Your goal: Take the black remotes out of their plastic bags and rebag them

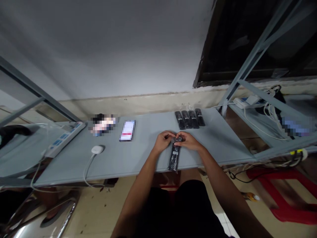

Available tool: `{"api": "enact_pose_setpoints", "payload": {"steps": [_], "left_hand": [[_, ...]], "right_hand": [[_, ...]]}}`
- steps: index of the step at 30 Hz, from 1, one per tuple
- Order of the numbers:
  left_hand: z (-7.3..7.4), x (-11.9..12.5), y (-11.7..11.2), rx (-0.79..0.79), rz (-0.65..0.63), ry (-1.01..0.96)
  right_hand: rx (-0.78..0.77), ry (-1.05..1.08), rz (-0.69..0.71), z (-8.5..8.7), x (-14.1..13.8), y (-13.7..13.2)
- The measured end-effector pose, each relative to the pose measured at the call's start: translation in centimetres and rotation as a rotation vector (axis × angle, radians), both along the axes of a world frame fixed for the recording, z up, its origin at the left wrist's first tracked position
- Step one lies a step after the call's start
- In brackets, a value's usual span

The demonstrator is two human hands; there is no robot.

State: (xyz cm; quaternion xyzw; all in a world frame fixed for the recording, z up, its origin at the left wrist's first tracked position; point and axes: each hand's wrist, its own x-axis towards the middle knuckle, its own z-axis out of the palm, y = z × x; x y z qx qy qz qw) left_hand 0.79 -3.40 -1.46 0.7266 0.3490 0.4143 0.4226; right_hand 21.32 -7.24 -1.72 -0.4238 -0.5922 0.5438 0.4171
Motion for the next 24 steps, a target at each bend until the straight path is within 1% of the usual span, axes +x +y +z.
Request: {"api": "enact_pose_setpoints", "payload": {"steps": [4, 5, 7, 9, 10, 13, 15, 17, 21, 24], "left_hand": [[-0.4, 0.4, 0.0, 0.025, 0.028, 0.006], [-0.3, 0.4, -0.1, 0.036, 0.058, 0.009], [0.0, 0.5, -0.8, 0.073, 0.166, 0.026], [0.6, 0.3, -1.9, 0.106, 0.279, 0.081], [0.9, 0.2, -2.6, 0.106, 0.301, 0.125], [1.8, -0.3, -4.7, 0.041, 0.241, 0.319], [2.3, -0.4, -5.8, 0.023, 0.231, 0.398], [2.6, -0.3, -6.3, -0.013, 0.232, 0.425], [2.9, 0.0, -6.2, -0.112, 0.212, 0.41], [3.2, 0.2, -6.2, -0.102, 0.23, 0.411]], "right_hand": [[0.019, -0.002, -0.023, -0.1, 0.0, 0.2], [0.028, -0.007, -0.045, -0.1, -0.1, 0.3], [0.05, -0.02, -0.112, -0.3, -0.3, 0.4], [0.067, -0.041, -0.178, -0.6, -0.4, 0.4], [0.076, -0.055, -0.201, -0.8, -0.5, 0.4], [0.097, -0.106, -0.209, -1.3, -0.5, 0.2], [0.112, -0.131, -0.193, -1.4, -0.4, 0.2], [0.122, -0.145, -0.179, -1.6, -0.3, 0.1], [0.134, -0.158, -0.188, -1.6, -0.3, 0.1], [0.137, -0.145, -0.198, -1.4, -0.4, 0.0]]}}
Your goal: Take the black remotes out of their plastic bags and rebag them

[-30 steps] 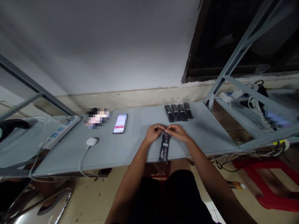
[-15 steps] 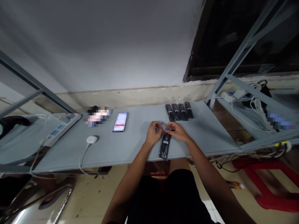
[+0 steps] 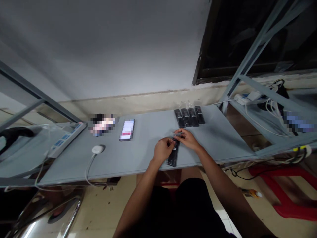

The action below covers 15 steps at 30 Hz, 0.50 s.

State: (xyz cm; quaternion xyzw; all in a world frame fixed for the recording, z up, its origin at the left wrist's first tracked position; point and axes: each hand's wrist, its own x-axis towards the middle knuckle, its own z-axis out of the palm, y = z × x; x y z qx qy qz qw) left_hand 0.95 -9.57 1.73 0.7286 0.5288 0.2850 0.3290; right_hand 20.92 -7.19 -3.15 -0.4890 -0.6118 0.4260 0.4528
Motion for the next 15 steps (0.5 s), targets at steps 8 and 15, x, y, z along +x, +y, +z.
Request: {"api": "enact_pose_setpoints", "payload": {"steps": [8, 15], "left_hand": [[0.4, 0.2, -0.3, 0.065, 0.023, 0.025], [0.0, 0.2, -0.1, 0.158, 0.014, 0.07]], "right_hand": [[0.088, -0.002, -0.001, 0.8, 0.1, -0.1], [0.127, -0.008, 0.039, 1.3, 0.5, -0.3]]}}
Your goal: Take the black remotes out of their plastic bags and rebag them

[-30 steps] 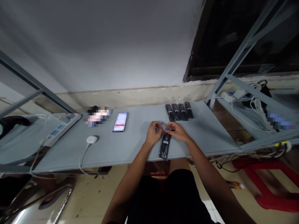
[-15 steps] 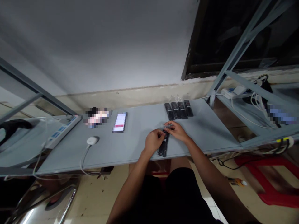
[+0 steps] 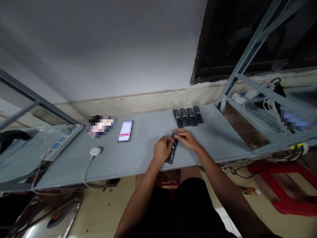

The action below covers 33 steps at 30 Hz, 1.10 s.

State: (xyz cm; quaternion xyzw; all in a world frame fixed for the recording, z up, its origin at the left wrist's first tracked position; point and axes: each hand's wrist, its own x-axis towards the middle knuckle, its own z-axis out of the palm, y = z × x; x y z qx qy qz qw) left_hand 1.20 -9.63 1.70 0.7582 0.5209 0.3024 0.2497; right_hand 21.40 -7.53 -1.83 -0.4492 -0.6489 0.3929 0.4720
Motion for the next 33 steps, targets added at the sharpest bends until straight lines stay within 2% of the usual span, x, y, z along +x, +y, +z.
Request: {"api": "enact_pose_setpoints", "payload": {"steps": [4, 13, 20, 27, 33], "left_hand": [[-0.4, 0.0, -0.2, 0.058, -0.034, -0.003], [-0.2, -0.2, -0.8, 0.105, -0.089, 0.034], [0.0, -0.4, -0.8, 0.115, -0.076, 0.05], [0.2, -0.4, -1.0, 0.127, -0.123, 0.079], [0.0, -0.7, -1.2, 0.118, -0.099, 0.073]], "right_hand": [[-0.014, -0.01, -0.077, -0.5, -0.4, 0.2], [-0.128, 0.102, -0.105, -0.9, -0.6, 0.4], [-0.093, 0.089, -0.075, -1.1, -0.8, 0.3], [-0.158, 0.062, 0.062, -1.6, 0.0, 1.0], [-0.106, -0.004, -0.029, -1.7, -0.4, 0.8]]}}
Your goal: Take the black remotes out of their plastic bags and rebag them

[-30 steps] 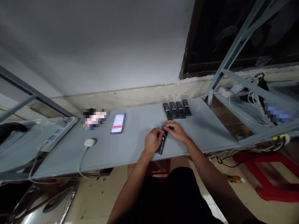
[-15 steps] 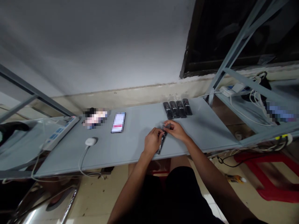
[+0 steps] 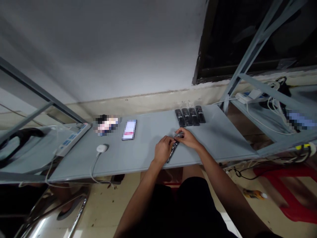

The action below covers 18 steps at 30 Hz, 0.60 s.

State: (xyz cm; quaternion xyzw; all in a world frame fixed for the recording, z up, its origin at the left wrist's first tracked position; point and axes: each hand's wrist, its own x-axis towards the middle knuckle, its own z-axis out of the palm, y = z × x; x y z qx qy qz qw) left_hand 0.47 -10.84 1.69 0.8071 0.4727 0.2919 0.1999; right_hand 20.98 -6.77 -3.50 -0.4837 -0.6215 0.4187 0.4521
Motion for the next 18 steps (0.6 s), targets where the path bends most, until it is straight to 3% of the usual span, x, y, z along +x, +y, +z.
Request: {"api": "enact_pose_setpoints", "payload": {"steps": [5, 9, 15, 18], "left_hand": [[-0.3, 0.4, -0.1, 0.011, 0.056, 0.0], [-0.1, 0.6, -0.7, 0.073, 0.071, -0.029], [-1.3, -0.4, -2.3, 0.178, -0.18, 0.02], [-2.7, -0.4, -1.6, 0.17, -0.182, 0.018]], "right_hand": [[0.095, -0.015, 0.052, 1.1, -0.1, -0.6], [0.027, 0.057, 0.099, 1.7, 0.3, -0.8], [-0.031, 0.156, 0.116, 1.7, 0.4, -0.9], [-0.07, 0.24, 0.062, 1.5, 0.1, -1.1]]}}
